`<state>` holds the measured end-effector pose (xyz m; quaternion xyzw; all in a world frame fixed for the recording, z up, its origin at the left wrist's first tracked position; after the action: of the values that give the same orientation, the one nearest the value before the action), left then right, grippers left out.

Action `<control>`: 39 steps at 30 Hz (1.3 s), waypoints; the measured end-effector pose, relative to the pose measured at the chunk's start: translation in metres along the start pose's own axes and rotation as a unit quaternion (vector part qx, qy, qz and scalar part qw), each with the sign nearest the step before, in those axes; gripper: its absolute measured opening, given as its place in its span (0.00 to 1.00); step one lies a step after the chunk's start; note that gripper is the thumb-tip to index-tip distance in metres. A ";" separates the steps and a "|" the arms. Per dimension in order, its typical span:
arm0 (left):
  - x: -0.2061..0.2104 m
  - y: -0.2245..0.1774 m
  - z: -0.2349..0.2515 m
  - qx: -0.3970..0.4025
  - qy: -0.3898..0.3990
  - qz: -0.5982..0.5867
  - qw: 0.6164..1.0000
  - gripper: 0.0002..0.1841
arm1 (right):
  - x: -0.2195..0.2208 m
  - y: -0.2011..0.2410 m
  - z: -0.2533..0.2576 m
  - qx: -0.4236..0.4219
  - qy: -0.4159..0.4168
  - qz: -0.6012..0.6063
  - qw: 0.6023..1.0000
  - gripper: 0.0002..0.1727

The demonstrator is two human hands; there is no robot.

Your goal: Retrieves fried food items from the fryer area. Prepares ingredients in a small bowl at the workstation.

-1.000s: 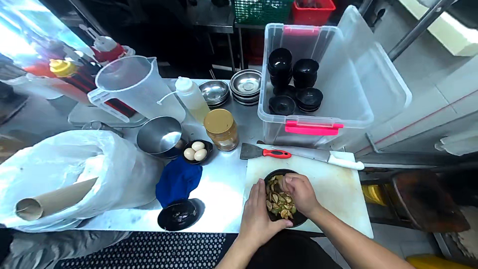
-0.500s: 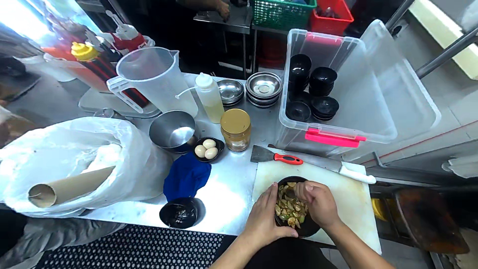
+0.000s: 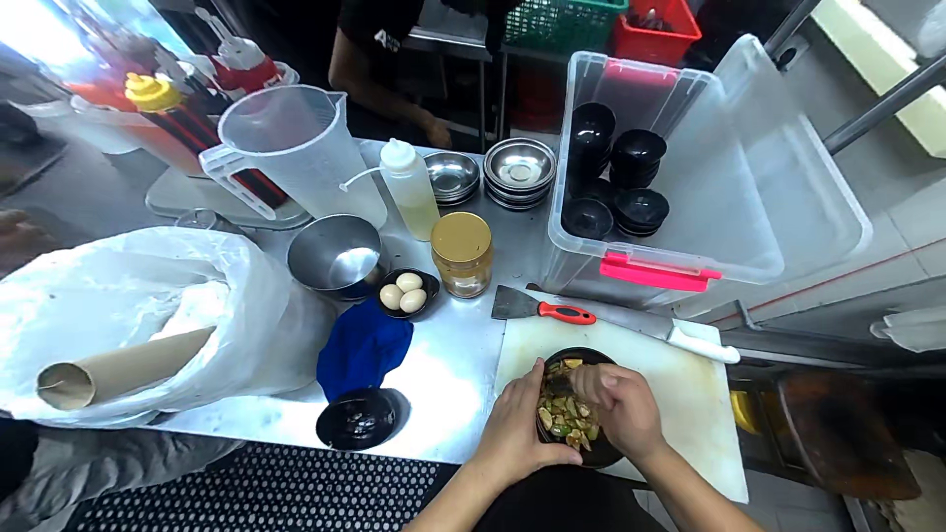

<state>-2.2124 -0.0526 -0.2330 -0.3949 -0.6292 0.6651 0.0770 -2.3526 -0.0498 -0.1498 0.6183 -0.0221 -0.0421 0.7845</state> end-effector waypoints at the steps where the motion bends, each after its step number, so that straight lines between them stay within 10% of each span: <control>1: 0.000 0.001 -0.001 -0.006 0.003 0.000 1.000 0.77 | -0.001 0.005 0.000 -0.014 0.002 0.002 1.000 0.26; 39: 0.004 0.000 0.001 -0.018 0.020 0.015 1.000 0.77 | 0.008 -0.006 -0.018 0.011 0.003 0.028 1.000 0.26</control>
<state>-2.2161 -0.0509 -0.2352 -0.4185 -0.6337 0.6465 0.0723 -2.3438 -0.0349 -0.1603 0.6263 -0.0376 -0.0175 0.7785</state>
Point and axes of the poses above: each hand's wrist, its own z-axis towards the middle knuckle, its own x-axis out of the palm, y = z × x, the point moved 10 cm from there along z, towards the middle knuckle, and after that the axes turned 12 degrees about -z, right-handed, at the moved point
